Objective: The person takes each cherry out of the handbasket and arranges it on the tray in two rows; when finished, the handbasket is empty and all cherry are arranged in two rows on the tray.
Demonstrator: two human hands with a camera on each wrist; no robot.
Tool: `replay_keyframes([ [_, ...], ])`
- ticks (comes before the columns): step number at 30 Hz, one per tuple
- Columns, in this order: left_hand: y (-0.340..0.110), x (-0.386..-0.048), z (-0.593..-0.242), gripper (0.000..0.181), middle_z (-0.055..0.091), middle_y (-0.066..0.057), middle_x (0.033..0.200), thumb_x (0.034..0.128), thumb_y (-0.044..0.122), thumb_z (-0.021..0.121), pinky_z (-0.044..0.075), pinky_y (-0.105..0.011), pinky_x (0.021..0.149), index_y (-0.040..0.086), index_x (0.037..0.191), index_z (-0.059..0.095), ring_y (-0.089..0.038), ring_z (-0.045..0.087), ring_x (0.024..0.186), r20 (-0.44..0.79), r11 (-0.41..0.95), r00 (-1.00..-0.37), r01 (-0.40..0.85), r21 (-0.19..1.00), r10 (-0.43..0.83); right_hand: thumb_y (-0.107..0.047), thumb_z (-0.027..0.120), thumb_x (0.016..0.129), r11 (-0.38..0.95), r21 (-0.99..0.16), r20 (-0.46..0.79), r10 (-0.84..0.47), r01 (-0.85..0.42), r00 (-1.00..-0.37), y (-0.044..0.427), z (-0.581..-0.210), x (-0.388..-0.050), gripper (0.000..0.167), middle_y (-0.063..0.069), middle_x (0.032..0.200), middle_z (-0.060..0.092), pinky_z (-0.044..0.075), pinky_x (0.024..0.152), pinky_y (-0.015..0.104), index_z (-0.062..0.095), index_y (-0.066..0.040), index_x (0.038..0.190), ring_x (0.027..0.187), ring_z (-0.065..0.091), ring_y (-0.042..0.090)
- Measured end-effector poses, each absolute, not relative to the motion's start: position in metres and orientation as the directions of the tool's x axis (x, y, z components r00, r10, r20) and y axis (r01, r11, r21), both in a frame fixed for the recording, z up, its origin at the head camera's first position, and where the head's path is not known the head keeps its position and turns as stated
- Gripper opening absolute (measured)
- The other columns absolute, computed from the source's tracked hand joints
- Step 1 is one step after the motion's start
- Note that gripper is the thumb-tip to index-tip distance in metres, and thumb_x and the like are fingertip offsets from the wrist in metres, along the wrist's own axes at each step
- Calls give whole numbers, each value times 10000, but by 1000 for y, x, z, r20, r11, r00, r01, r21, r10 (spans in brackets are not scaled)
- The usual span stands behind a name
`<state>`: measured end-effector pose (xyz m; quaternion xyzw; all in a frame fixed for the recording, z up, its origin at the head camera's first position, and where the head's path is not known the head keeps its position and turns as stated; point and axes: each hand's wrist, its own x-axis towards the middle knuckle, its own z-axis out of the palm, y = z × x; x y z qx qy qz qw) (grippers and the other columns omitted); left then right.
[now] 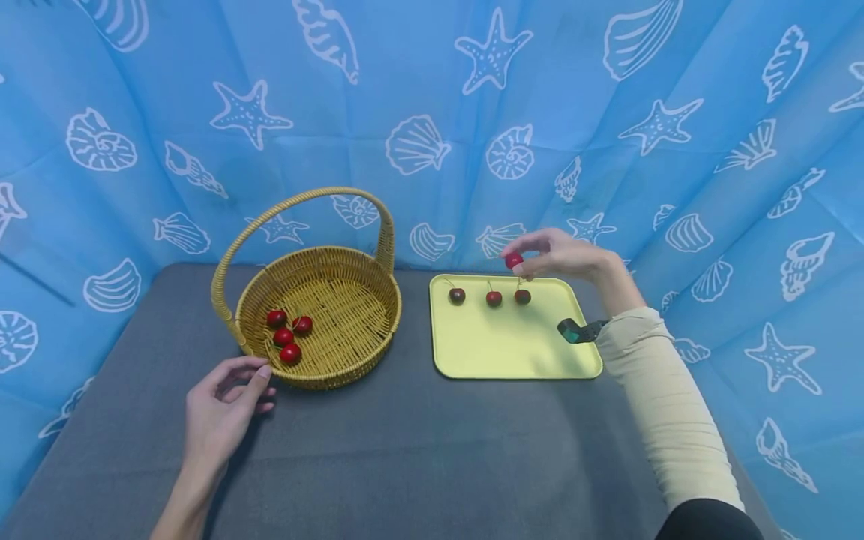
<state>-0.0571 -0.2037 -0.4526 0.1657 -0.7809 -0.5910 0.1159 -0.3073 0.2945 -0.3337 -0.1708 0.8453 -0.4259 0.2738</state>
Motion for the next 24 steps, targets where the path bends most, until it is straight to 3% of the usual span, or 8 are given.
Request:
replay_keyframes([
  [8,-204,-57,-453,271,710,177,999,1045,222,755,713,-266,677,75,1267,708,-80,782,806,-8,247,-919,-114,962,-395,-135,649,1100,478,-876,-311,-465,61,-829,340,-351,-299,427,85,1277,742,646,1106,370,568,68,1467,1158,778,209],
  [11,-204,-57,-453,275,733,129,1022,1047,236,753,713,-269,676,79,1268,708,-72,778,801,-14,240,-919,-117,964,-395,-125,648,1100,485,-873,-297,-440,54,-847,352,-359,-296,429,81,1285,740,648,1085,307,559,104,1453,1144,788,155],
  [15,-204,-58,-453,275,754,57,1049,1051,234,747,714,-273,679,81,1276,707,-79,782,806,-20,235,-919,-122,964,-393,-213,715,1071,600,-800,-274,-357,6,-893,364,-369,-290,451,134,1394,705,628,1061,229,619,21,1444,1276,721,173],
  [19,-204,-58,-454,274,745,89,1038,1050,228,749,712,-265,679,85,1279,707,-69,777,805,-17,245,-919,-123,962,-394,-294,727,1060,695,-718,-260,-296,-21,-919,373,-380,-284,513,189,1519,648,569,1137,384,619,-66,1506,1465,566,317],
  [24,-204,-58,-454,274,712,166,1010,1050,232,750,709,-256,676,85,1277,706,-43,763,795,-14,257,-917,-127,958,-400,-231,702,1073,699,-715,-279,-283,2,-917,380,-397,-281,517,241,1526,640,540,1211,579,583,-37,1537,1476,579,412],
])
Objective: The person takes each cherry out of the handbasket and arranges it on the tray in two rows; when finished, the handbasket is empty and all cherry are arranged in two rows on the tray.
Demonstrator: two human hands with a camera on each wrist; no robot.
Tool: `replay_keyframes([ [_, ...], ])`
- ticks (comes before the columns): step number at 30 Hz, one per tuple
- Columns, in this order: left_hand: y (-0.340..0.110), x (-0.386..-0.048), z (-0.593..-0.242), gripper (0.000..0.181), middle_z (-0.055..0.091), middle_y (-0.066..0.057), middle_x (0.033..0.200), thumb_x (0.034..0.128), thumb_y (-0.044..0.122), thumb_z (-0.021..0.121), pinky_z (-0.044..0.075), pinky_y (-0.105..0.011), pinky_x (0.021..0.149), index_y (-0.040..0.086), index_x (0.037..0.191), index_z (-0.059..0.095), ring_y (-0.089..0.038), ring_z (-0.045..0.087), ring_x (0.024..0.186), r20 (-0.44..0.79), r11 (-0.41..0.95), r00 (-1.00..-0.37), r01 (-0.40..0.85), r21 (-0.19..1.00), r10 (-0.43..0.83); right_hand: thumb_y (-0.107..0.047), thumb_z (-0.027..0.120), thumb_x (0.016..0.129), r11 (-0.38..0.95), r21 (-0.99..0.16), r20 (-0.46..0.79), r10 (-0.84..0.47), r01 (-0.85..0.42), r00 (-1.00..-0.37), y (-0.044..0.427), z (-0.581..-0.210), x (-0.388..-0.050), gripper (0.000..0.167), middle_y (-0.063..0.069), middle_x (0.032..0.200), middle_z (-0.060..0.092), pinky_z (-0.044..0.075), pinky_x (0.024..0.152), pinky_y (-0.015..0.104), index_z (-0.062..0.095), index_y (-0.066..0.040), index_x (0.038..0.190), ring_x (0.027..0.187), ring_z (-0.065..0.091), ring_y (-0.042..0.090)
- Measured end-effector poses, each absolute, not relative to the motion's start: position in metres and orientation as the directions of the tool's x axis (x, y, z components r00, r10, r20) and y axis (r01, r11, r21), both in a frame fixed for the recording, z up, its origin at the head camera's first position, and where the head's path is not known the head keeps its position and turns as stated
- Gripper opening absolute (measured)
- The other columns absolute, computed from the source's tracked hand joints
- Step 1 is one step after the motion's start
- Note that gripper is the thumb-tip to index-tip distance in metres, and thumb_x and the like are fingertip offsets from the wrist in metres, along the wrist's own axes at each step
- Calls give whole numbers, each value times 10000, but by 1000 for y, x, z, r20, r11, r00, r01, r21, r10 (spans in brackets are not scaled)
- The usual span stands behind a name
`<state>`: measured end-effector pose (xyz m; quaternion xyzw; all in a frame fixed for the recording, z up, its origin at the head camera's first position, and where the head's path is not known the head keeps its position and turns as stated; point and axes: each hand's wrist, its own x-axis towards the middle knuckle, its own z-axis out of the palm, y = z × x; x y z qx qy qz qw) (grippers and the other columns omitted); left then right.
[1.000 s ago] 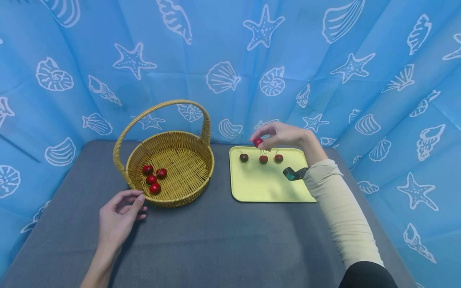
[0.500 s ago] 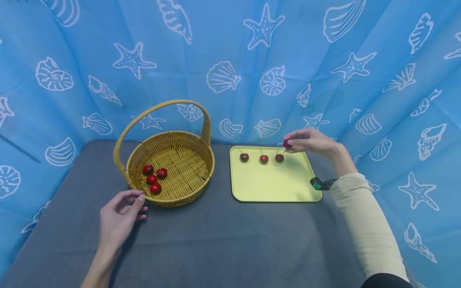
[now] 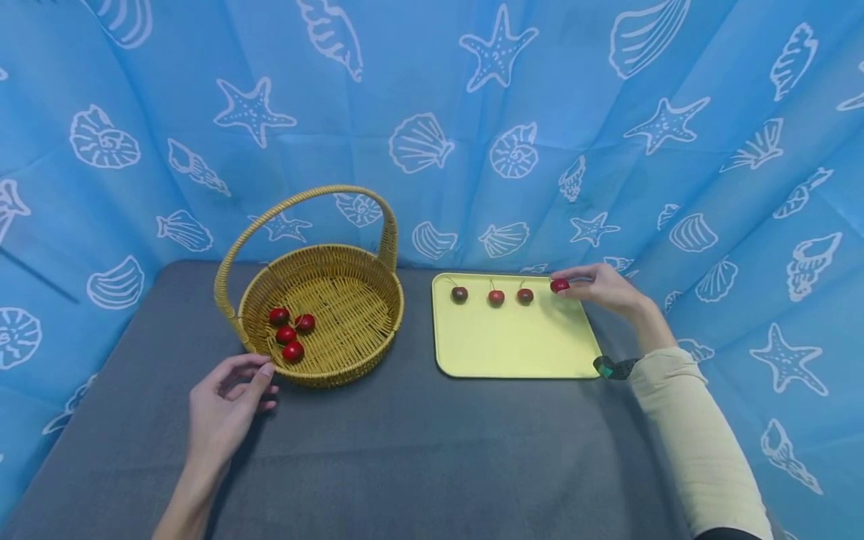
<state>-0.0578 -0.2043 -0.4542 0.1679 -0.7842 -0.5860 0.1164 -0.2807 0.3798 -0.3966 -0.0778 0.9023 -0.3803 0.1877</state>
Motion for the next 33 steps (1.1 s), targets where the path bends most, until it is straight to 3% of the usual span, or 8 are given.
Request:
replay_keyframes([
  [1,-204,-58,-454,274,710,170,1008,1051,230,748,708,-254,673,84,1279,705,-42,762,795,-15,258,-917,-129,957,-400,-219,712,1067,692,-721,-282,-277,12,-919,381,-400,-280,515,240,1517,648,552,1204,566,587,-33,1531,1460,596,414],
  [4,-204,-58,-454,275,708,177,1007,1051,226,749,707,-252,669,83,1281,702,-42,761,794,-19,260,-916,-133,956,-401,-195,743,1048,698,-716,-266,-266,5,-927,382,-411,-281,527,269,1514,636,616,1100,362,592,6,1512,1443,607,431],
  [8,-204,-58,-453,256,720,150,1020,1055,197,739,707,-254,667,83,1282,700,-43,762,795,-19,257,-917,-132,957,-398,-132,759,1028,701,-713,-233,-255,-14,-939,381,-426,-283,525,323,1500,619,587,910,140,591,54,1490,1380,655,439],
  [13,-204,-58,-453,254,754,32,1070,1060,200,732,709,-259,671,81,1282,699,-49,766,800,-14,257,-920,-123,958,-391,-90,804,985,714,-697,-170,-247,-60,-954,381,-438,-284,514,345,1432,653,610,852,134,629,66,1442,1260,719,430],
  [19,-205,-58,-453,286,749,77,1033,1058,232,738,710,-266,676,81,1297,693,-58,770,801,-34,243,-922,-137,960,-386,-105,816,979,741,-666,-132,-228,-84,-965,380,-443,-283,491,333,1399,675,583,816,102,658,45,1419,1237,710,456],
  [33,-205,-58,-454,285,751,44,1074,1056,225,739,709,-257,676,84,1300,696,-37,762,799,-33,257,-920,-143,956,-391,-135,809,990,724,-684,-132,-239,-86,-962,379,-440,-281,536,338,1416,664,575,837,89,621,63,1452,1284,680,483],
])
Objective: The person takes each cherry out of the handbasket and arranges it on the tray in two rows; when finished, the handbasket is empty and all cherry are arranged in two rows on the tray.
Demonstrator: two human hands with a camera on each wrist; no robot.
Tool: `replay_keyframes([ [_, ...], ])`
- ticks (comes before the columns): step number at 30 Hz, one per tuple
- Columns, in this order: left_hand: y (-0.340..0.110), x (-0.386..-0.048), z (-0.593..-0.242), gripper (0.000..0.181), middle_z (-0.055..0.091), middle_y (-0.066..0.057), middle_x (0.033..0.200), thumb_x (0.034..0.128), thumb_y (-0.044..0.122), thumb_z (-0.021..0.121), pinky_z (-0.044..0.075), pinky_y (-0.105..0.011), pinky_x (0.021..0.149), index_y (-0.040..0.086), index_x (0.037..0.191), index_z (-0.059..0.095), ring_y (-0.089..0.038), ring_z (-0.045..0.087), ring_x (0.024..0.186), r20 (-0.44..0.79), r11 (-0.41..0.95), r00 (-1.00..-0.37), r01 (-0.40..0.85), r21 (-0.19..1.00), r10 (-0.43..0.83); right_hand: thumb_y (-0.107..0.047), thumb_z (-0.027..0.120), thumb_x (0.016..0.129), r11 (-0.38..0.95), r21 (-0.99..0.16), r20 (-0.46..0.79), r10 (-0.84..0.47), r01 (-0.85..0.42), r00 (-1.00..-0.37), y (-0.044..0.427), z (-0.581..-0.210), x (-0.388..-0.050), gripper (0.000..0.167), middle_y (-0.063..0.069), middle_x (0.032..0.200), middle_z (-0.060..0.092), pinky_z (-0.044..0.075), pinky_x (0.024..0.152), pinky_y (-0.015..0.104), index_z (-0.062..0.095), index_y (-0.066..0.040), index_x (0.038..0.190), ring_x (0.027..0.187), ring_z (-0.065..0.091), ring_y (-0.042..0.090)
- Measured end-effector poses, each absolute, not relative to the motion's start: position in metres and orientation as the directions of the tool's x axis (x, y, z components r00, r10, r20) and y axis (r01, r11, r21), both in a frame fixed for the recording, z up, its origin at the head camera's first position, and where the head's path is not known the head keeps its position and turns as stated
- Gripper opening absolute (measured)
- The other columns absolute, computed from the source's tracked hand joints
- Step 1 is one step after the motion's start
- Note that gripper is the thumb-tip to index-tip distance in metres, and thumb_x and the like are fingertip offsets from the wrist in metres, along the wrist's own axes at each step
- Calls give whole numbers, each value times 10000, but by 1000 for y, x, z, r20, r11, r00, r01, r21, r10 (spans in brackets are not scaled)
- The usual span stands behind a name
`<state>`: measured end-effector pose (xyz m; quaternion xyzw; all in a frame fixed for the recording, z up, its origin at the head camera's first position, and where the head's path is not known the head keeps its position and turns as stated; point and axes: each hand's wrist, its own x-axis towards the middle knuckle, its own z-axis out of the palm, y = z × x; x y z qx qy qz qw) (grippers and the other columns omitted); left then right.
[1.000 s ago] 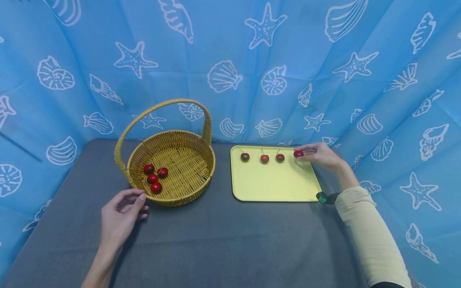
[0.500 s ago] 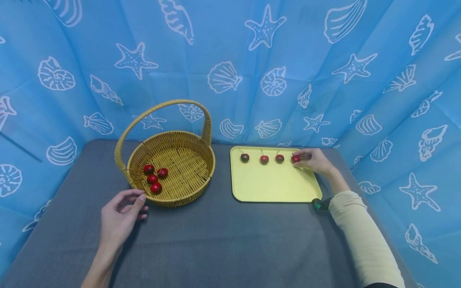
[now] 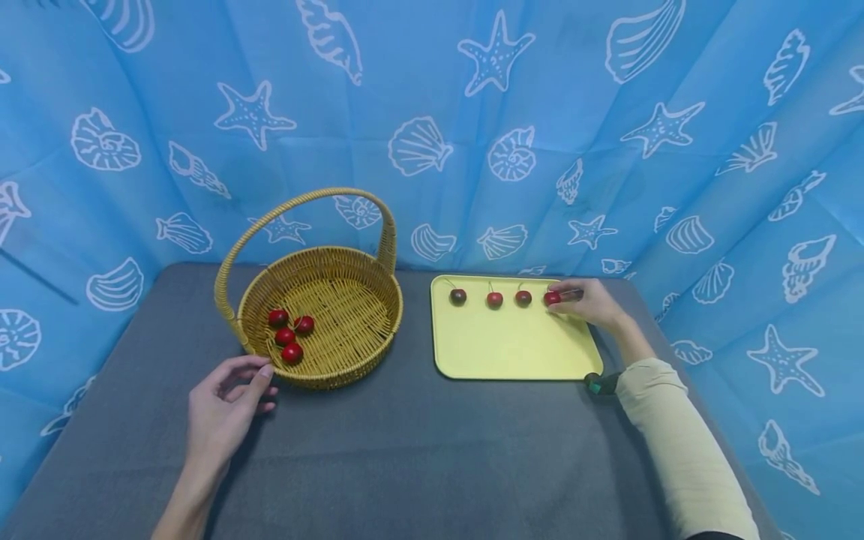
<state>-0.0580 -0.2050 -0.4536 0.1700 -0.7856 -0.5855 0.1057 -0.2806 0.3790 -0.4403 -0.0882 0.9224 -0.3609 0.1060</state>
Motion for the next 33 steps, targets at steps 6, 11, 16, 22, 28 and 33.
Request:
replay_keyframes([
  [6,-205,-57,-453,279,756,14,1091,1051,223,748,713,-267,682,88,1291,701,-44,766,800,-31,249,-919,-139,959,-393,-193,772,1031,702,-711,-162,-226,-45,-961,382,-433,-278,549,313,1521,608,557,896,87,591,42,1493,1396,613,477],
  [11,-205,-57,-454,277,749,51,1071,1052,217,746,712,-264,683,87,1292,703,-54,768,804,-34,244,-918,-141,960,-395,-242,744,1056,705,-709,-164,-206,-30,-965,378,-424,-279,558,300,1556,583,602,1114,360,574,7,1525,1449,578,456],
  [16,-205,-57,-456,274,741,73,1067,1058,218,737,710,-257,685,93,1299,698,-60,773,815,-40,244,-917,-147,959,-397,-262,730,1065,685,-728,-158,-209,-29,-965,366,-413,-276,565,279,1556,593,509,1230,590,560,-15,1545,1445,586,425],
  [22,-204,-57,-457,277,738,110,1043,1055,227,742,709,-256,686,98,1296,697,-67,776,825,-42,233,-915,-146,961,-400,-284,747,1053,643,-763,-142,-264,-64,-954,344,-398,-270,574,248,1594,570,587,1153,445,572,-30,1536,1469,573,393],
  [28,-204,-57,-456,271,734,127,1013,1061,216,731,710,-264,676,87,1296,694,-75,776,818,-31,243,-916,-138,960,-399,-298,772,1030,600,-794,-125,-320,-99,-939,315,-385,-268,547,237,1560,609,642,776,267,615,-83,1508,1120,705,100],
  [33,-205,-57,-454,281,758,47,1061,1061,223,733,712,-271,682,88,1304,692,-66,773,819,-44,232,-918,-145,962,-394,-309,802,1009,556,-825,-126,-362,-106,-924,287,-377,-269,538,200,1564,613,565,623,291,636,-135,1490,872,689,107],
])
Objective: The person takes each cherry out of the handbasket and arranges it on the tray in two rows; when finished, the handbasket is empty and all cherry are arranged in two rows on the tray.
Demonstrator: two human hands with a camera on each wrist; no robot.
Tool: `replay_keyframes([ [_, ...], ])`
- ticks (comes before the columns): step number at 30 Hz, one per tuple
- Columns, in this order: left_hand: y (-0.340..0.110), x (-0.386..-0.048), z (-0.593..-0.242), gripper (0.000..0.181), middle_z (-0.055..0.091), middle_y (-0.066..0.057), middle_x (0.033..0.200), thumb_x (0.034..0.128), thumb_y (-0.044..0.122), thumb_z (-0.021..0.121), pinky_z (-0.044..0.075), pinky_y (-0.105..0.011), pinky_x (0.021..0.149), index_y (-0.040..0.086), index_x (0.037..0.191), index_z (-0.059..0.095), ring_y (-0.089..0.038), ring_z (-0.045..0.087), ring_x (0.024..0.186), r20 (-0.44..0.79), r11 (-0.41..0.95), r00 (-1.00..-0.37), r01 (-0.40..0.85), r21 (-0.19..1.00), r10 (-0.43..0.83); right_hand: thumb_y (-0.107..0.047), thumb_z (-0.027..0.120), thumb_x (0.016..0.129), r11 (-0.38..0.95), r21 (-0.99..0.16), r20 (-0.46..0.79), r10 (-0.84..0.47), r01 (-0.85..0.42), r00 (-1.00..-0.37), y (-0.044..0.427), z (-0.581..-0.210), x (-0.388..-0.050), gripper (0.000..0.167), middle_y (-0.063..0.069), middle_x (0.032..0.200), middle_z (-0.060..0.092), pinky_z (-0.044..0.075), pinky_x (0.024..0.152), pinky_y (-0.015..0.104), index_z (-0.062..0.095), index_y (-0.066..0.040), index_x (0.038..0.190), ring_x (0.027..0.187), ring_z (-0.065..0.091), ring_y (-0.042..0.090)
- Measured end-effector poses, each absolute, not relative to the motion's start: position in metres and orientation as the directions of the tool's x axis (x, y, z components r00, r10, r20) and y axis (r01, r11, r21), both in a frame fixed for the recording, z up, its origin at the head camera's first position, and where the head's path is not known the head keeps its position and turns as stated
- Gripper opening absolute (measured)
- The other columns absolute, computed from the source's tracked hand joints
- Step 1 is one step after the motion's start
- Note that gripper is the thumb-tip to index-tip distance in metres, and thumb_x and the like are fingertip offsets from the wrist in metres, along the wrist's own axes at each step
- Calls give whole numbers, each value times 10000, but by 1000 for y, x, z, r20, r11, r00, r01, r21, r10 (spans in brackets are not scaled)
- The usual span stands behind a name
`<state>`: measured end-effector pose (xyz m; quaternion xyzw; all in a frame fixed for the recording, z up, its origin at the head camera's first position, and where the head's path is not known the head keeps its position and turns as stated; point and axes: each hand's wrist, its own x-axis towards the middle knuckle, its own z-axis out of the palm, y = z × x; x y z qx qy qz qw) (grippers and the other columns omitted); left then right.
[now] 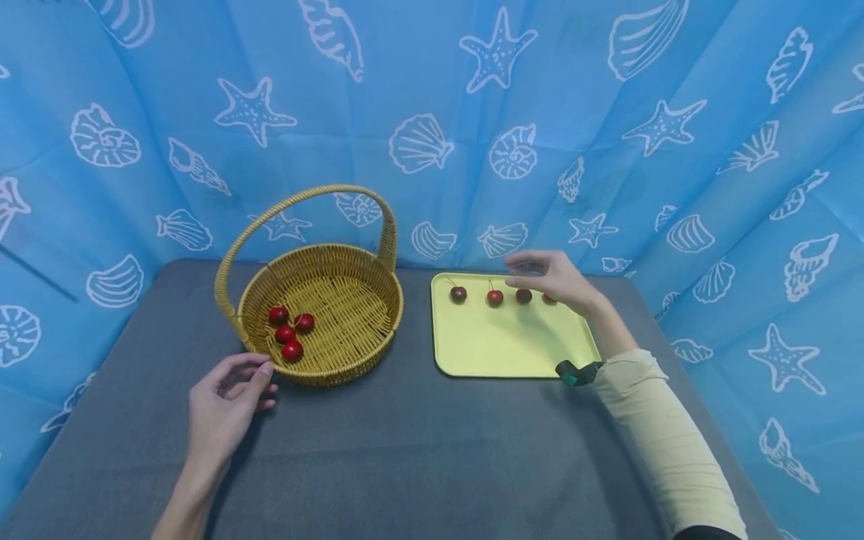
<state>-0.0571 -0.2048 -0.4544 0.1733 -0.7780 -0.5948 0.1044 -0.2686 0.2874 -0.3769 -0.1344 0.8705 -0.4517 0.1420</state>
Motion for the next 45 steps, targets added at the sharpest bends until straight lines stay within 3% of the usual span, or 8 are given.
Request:
replay_keyframes([
  [3,-205,-58,-454,282,763,5,1102,1060,230,734,713,-271,686,94,1303,694,-56,768,819,-52,224,-917,-152,963,-396,-303,814,1000,556,-817,-93,-388,-152,-917,269,-374,-270,512,161,1534,647,629,826,302,666,-146,1464,1244,712,217],
  [9,-205,-59,-454,297,740,113,1045,1058,244,739,712,-266,686,96,1310,692,-57,767,822,-66,217,-915,-164,962,-398,-274,815,998,532,-817,-65,-469,-223,-881,233,-365,-267,463,133,1481,687,608,817,282,697,-144,1426,1265,690,329],
  [12,-205,-60,-453,287,729,137,1036,1057,231,740,714,-267,692,97,1307,697,-69,772,826,-56,221,-916,-155,963,-396,-245,823,991,511,-812,-36,-525,-281,-851,217,-363,-266,449,131,1478,694,603,1118,397,708,-133,1410,1412,637,317],
  [14,-204,-60,-453,282,719,158,1025,1057,225,738,713,-261,694,96,1306,698,-70,772,826,-48,227,-917,-148,963,-395,-226,826,987,489,-818,-26,-558,-304,-830,206,-362,-267,435,123,1467,704,590,1164,459,717,-132,1397,1429,632,328],
  [19,-204,-59,-453,285,724,144,1025,1054,230,744,715,-262,698,85,1295,703,-84,780,829,-23,232,-920,-123,965,-391,-225,834,979,459,-807,7,-622,-371,-783,179,-358,-268,427,78,1427,739,621,1045,310,730,-140,1385,1385,674,303],
  [25,-205,-57,-454,286,732,146,1014,1047,234,755,714,-271,687,73,1279,708,-92,791,823,2,237,-923,-97,967,-385,-179,840,967,398,-847,-7,-673,-354,-740,147,-356,-265,430,107,1413,739,611,700,211,728,-109,1377,1334,696,359],
  [31,-205,-56,-454,302,753,122,1012,1044,227,758,715,-281,676,57,1288,700,-84,784,808,3,236,-920,-98,967,-391,-96,801,989,321,-862,22,-752,-394,-659,115,-356,-269,398,197,1400,724,635,1099,280,707,-3,1364,1345,677,411],
  [45,-203,-56,-454,274,757,21,1083,1050,215,749,717,-274,695,79,1285,711,-91,784,818,2,252,-918,-106,962,-396,-131,784,1009,298,-826,-3,-851,-478,-525,43,-349,-284,331,128,1288,789,650,1048,283,742,-27,1321,1153,761,175],
])
